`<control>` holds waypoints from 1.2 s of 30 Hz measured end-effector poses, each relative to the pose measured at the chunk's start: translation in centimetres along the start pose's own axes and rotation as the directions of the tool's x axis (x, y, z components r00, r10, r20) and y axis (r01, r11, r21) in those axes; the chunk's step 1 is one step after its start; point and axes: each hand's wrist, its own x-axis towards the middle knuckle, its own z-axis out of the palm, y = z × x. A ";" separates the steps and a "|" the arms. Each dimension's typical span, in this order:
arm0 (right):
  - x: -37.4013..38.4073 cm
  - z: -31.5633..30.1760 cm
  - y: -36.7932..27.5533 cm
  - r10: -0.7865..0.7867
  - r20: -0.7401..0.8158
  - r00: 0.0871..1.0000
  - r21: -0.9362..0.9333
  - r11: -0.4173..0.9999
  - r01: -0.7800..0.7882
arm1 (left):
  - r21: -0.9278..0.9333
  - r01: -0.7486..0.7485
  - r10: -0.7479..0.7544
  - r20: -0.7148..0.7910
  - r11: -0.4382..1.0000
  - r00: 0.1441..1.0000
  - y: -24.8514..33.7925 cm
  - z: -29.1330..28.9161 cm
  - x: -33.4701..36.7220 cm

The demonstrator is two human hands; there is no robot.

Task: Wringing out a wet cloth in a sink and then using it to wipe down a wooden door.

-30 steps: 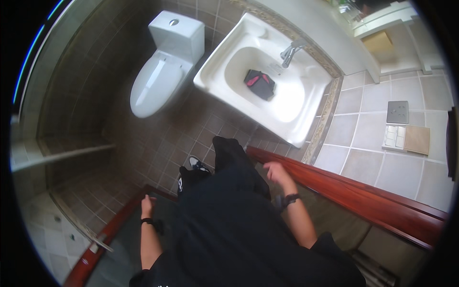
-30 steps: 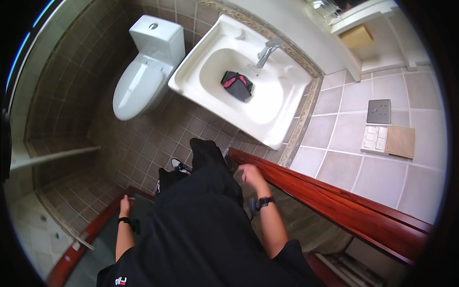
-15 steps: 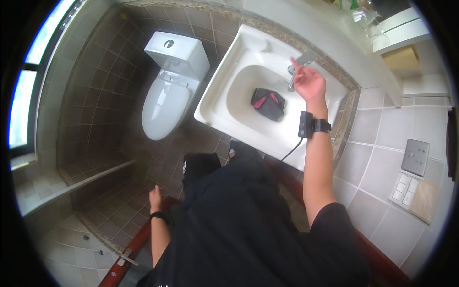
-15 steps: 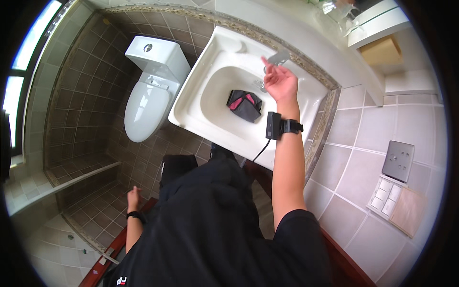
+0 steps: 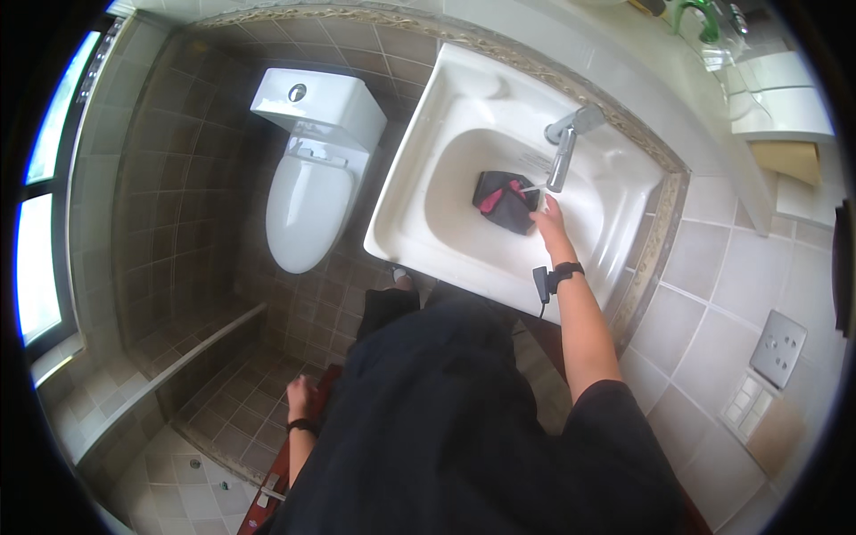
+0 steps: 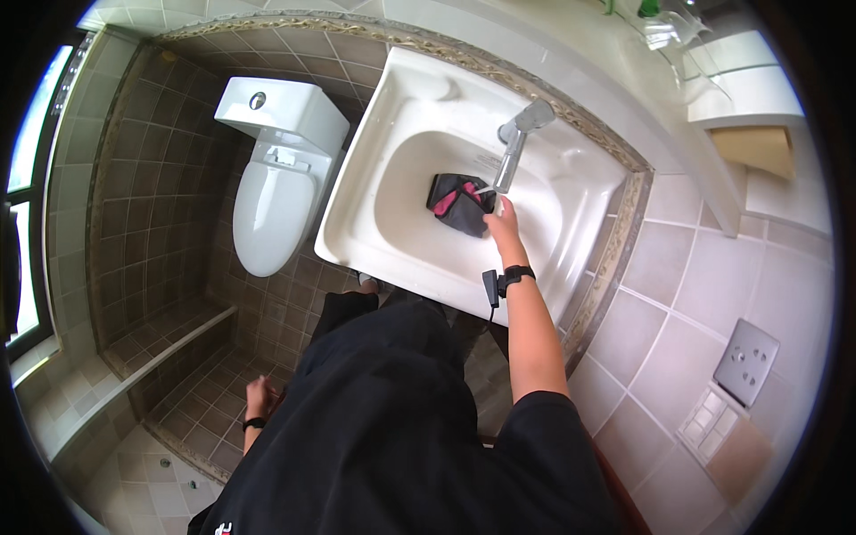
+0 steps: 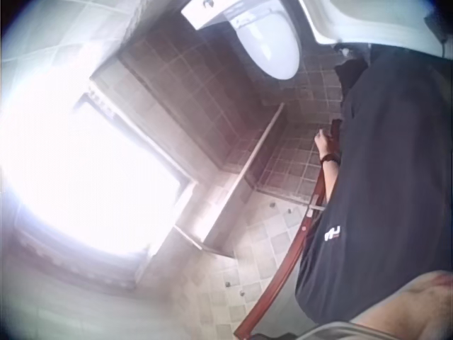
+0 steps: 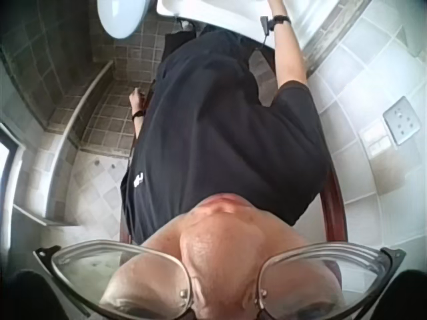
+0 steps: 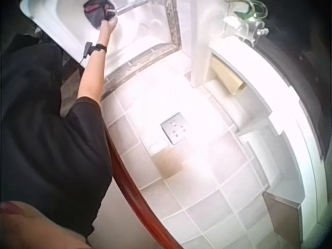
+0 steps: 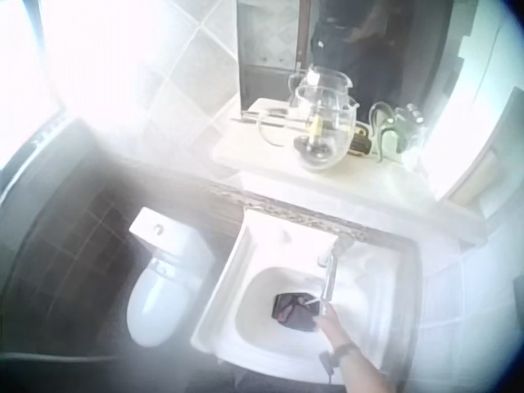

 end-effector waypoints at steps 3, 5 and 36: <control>-0.3 5.5 -1.4 -0.352 0.113 0.929 -0.376 0.850 0.368 | -0.107 -0.081 0.069 -0.112 0.991 0.991 6.4 -2.8 -0.3; -1.4 7.6 -4.2 -0.279 0.121 0.952 -0.489 0.818 0.302 | -0.083 -0.099 0.085 -0.155 0.992 0.984 10.8 -3.4 -1.6; -6.5 1.0 -10.9 0.189 -0.001 0.982 0.685 0.715 -0.137 | -0.371 -0.213 0.424 0.709 0.904 0.563 50.6 38.5 1.2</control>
